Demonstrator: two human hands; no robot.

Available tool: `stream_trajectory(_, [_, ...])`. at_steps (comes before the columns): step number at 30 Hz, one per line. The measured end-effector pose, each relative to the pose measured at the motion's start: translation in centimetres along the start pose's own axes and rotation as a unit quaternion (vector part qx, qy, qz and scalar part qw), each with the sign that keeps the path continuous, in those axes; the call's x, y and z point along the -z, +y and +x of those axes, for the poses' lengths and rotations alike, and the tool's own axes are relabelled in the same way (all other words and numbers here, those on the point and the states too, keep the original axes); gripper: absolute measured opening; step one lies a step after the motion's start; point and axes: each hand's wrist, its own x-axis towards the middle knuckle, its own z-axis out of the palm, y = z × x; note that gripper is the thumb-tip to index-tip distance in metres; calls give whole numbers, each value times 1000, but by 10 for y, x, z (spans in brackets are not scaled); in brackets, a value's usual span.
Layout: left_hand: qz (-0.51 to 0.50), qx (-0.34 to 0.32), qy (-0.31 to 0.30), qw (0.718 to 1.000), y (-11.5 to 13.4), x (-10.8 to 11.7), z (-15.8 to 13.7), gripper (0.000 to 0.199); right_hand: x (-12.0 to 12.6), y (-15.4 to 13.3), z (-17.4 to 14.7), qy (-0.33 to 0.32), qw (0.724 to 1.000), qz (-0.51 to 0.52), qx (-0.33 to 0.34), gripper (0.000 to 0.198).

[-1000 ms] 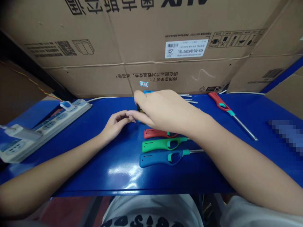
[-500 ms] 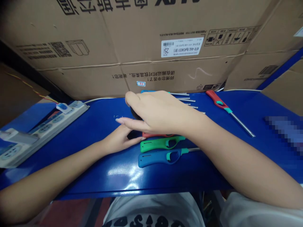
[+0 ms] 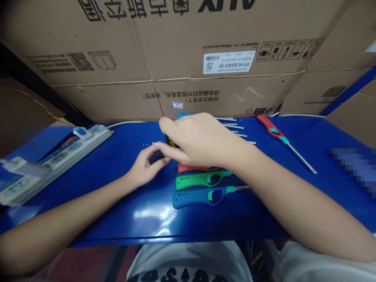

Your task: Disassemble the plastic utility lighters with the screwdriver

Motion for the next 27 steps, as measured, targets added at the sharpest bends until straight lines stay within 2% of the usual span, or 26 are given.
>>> stream_trajectory(2, [-90, 50, 58, 993, -3, 4, 4, 12, 1, -1, 0, -3, 1000, -23, -9, 47])
stream_trajectory(4, [-146, 78, 80, 983, -8, 9, 10, 20, 2, -1, -1, -8, 1000, -25, -15, 43])
stream_trajectory(8, [-200, 127, 105, 966, -14, 16, 19, 34, 3, 0, -2, -12, 1000, -2, -16, 36])
stream_trajectory(11, [-225, 158, 129, 953, -14, 17, 21, 37, 3, 0, -2, -11, 1000, -8, -20, 37])
stream_trajectory(16, [-220, 170, 147, 949, -13, 17, 21, 39, 2, -2, -1, -11, 999, -38, -38, 40])
stream_trajectory(19, [-204, 172, 155, 951, -14, 17, 20, 40, 4, -1, -3, -11, 999, -6, -37, 33])
stream_trajectory(22, [-190, 166, 148, 956, -15, 17, 20, 40, 6, 0, -4, -12, 998, 55, -18, 31])
stream_trajectory(27, [-135, 121, 110, 977, -13, 16, 17, 32, 3, 1, -3, -16, 999, 36, -34, 34])
